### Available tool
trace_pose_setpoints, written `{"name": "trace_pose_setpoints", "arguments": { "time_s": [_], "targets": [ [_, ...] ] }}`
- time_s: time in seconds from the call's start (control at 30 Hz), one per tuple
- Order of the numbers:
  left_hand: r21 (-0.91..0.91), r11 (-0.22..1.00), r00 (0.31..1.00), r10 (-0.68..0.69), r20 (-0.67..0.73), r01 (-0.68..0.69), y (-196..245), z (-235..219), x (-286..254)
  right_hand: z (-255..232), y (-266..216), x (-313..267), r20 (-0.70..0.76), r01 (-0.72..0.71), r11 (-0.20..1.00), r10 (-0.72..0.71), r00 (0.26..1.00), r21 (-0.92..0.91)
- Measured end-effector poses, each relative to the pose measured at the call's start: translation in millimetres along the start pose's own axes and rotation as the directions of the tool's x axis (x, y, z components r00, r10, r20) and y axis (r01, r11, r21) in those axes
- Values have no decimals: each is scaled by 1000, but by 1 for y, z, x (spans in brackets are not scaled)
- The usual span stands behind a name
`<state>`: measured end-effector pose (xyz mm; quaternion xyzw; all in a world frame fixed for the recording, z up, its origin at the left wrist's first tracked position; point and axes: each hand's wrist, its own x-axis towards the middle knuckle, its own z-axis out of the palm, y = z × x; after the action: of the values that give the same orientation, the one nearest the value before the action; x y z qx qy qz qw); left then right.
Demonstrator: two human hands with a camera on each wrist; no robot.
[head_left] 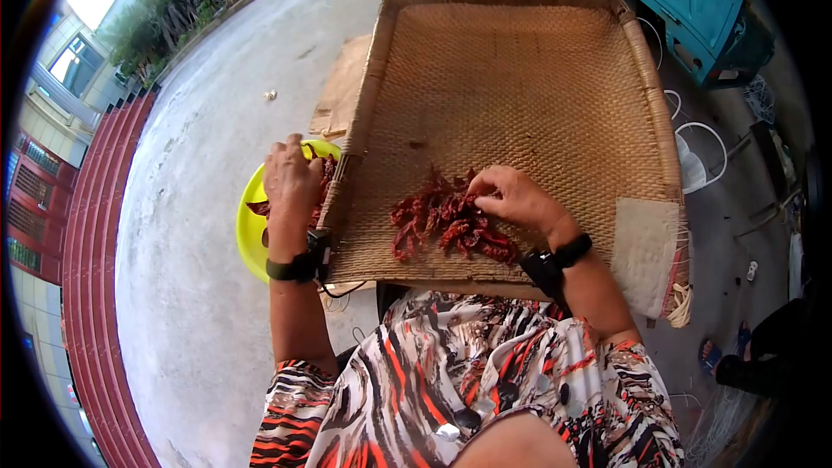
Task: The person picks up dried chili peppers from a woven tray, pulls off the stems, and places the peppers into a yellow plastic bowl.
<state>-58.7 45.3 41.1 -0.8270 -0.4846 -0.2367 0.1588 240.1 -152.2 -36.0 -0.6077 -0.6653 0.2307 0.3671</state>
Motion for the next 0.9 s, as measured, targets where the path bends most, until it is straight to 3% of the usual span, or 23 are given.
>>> {"name": "trace_pose_setpoints", "arguments": {
  "time_s": [0.07,0.1,0.17,0.23,0.3,0.4,0.5,0.6,0.67,0.7,0.77,0.8,0.87,0.9],
  "targets": [
    [-356,933,962,54,268,47,26,-19,-3,1,2,-1,57,115,991,-112,992,-68],
    [-513,852,917,113,383,109,41,-25,-6,2,0,-1,46,35,999,-35,998,-3],
    [-827,534,835,526,161,-177,50,14,-13,1,-8,-1,37,-121,985,117,992,126],
    [-936,352,778,583,236,21,84,8,-25,3,-7,1,13,-169,956,171,985,241],
    [-824,566,754,527,391,32,117,-7,-27,3,-8,2,8,-178,912,189,982,369],
    [-889,458,782,563,267,-26,136,12,-33,5,-10,4,23,-162,823,179,984,544],
    [-857,466,804,584,112,-220,139,13,-33,1,-14,5,71,-189,729,190,979,658],
    [-947,260,799,521,301,187,135,12,-37,-1,-15,4,107,-189,624,167,980,758],
    [-942,292,798,522,301,164,132,4,-34,-3,-16,5,116,-191,609,160,980,770],
    [-940,307,798,523,299,151,130,0,-33,-1,-14,7,28,-144,677,180,983,721],
    [-917,381,887,375,268,115,119,-4,-28,6,-8,10,-153,-70,801,198,968,594],
    [-929,367,925,335,179,47,107,4,-24,4,-7,9,-195,-106,891,211,958,442],
    [-757,624,940,104,324,192,77,1,-14,2,-5,6,-280,-192,976,213,936,102],
    [-646,745,963,20,270,166,65,-13,-7,4,0,3,-286,-169,984,147,947,-55]
  ]
}}
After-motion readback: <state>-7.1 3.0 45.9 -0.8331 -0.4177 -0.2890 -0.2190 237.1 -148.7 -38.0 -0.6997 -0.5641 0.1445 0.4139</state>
